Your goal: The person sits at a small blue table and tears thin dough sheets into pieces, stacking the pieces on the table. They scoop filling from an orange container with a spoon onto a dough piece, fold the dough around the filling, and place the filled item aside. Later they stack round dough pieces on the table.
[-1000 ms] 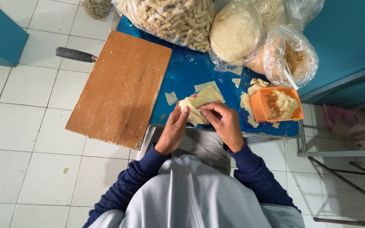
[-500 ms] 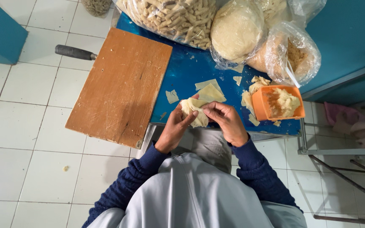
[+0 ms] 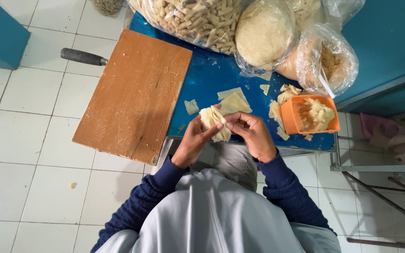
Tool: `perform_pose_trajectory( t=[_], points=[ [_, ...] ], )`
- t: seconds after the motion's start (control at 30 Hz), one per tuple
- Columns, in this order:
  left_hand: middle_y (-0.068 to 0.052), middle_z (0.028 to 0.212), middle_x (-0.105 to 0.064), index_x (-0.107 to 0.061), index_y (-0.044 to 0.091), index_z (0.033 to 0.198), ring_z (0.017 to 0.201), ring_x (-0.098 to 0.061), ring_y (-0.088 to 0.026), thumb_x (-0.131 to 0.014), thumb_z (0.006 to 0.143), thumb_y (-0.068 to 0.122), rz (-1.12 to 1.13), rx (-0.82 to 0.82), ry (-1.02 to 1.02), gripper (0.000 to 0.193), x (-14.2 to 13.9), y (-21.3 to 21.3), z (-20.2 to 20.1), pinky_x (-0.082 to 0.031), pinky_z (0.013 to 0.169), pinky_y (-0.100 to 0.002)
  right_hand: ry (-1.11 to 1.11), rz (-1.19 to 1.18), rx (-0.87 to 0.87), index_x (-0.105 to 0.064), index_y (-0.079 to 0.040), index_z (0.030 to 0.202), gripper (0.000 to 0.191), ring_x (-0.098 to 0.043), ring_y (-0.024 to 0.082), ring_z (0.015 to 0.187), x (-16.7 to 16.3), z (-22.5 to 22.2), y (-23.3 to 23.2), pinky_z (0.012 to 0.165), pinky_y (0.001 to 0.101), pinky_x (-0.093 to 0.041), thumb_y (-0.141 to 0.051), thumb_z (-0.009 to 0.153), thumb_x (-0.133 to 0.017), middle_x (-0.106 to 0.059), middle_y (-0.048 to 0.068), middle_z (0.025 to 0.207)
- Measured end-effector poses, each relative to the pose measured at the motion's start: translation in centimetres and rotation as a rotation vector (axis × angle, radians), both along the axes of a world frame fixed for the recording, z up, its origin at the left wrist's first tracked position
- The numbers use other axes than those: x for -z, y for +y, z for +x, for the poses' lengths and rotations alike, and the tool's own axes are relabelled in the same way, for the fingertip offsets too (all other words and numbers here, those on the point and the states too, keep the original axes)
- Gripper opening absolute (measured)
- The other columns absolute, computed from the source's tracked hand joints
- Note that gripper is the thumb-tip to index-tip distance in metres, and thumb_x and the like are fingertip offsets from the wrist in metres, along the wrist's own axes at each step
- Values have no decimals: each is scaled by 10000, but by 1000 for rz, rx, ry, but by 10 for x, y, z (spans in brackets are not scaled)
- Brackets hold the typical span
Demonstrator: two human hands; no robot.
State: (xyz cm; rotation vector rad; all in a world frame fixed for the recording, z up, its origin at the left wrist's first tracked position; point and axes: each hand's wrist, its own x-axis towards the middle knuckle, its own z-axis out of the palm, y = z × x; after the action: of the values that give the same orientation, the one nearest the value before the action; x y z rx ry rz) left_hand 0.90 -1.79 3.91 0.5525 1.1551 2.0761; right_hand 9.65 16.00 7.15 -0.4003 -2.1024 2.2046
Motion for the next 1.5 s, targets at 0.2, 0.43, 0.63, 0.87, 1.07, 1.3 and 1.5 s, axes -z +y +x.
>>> perform_pose_trajectory(
  t=[0.2, 0.43, 0.63, 0.87, 1.07, 1.3, 1.5],
  points=[
    [-81, 1252, -668, -417, -11, 1542, 1112, -638, -125, -642, 1016, 150, 63, 44, -104, 594, -1, -3, -2, -528, 976, -320, -22, 73, -38, -714, 14, 1198, 261, -672, 50, 910, -17, 6, -6, 849, 228, -556, -62, 948, -708, -746, 37, 1043],
    [-79, 1281, -655, -348, -22, 1570, 1146, -625, -119, -688, 984, 153, 36, 58, -56, 700, -5, -3, 0, -505, 1011, -315, 21, 121, -5, -714, 16, 1182, 237, -682, 60, 941, -22, 7, -11, 849, 235, -556, -71, 962, -699, -752, 38, 1061],
    [-117, 1308, -654, -321, -25, 1583, 1128, -638, -151, -720, 955, 149, 37, 85, -70, 764, -5, -2, 0, -500, 1014, -321, 28, 102, 25, -719, 12, 1166, 213, -699, 76, 930, -25, 9, -14, 864, 245, -567, -107, 997, -670, -763, 42, 1065],
    [-96, 1377, -615, -301, -27, 1587, 1264, -589, -131, -713, 961, 142, 59, 99, -99, 768, -4, -5, -1, -444, 1101, -312, 214, 342, -24, -675, 27, 1193, 286, -689, 76, 957, -31, 14, -24, 847, 242, -584, -68, 929, -730, -697, 36, 1129],
    [-88, 1326, -624, -332, -33, 1584, 1210, -600, -141, -715, 964, 150, 22, 144, -60, 752, -7, -12, -5, -479, 1053, -326, 17, 348, -42, -701, -11, 1180, 270, -696, 56, 922, -28, 14, 3, 824, 227, -574, -92, 922, -698, -753, -10, 1094],
    [-75, 1222, -639, -445, 5, 1411, 1126, -631, -147, -727, 929, 129, -56, 80, -57, 573, -5, -24, -2, -527, 971, -328, -219, -199, 23, -706, -33, 1067, 140, -618, 74, 796, 14, 8, 69, 753, 242, -511, -113, 970, -646, -697, -21, 925],
    [-82, 1218, -641, -481, -7, 1386, 1120, -623, -147, -698, 952, 84, -34, 9, -50, 494, 7, -26, -1, -516, 985, -330, 64, 338, 289, -705, -50, 1088, 90, -598, 75, 827, 11, -10, 75, 748, 248, -487, -104, 1025, -668, -683, -21, 928]
  ],
)
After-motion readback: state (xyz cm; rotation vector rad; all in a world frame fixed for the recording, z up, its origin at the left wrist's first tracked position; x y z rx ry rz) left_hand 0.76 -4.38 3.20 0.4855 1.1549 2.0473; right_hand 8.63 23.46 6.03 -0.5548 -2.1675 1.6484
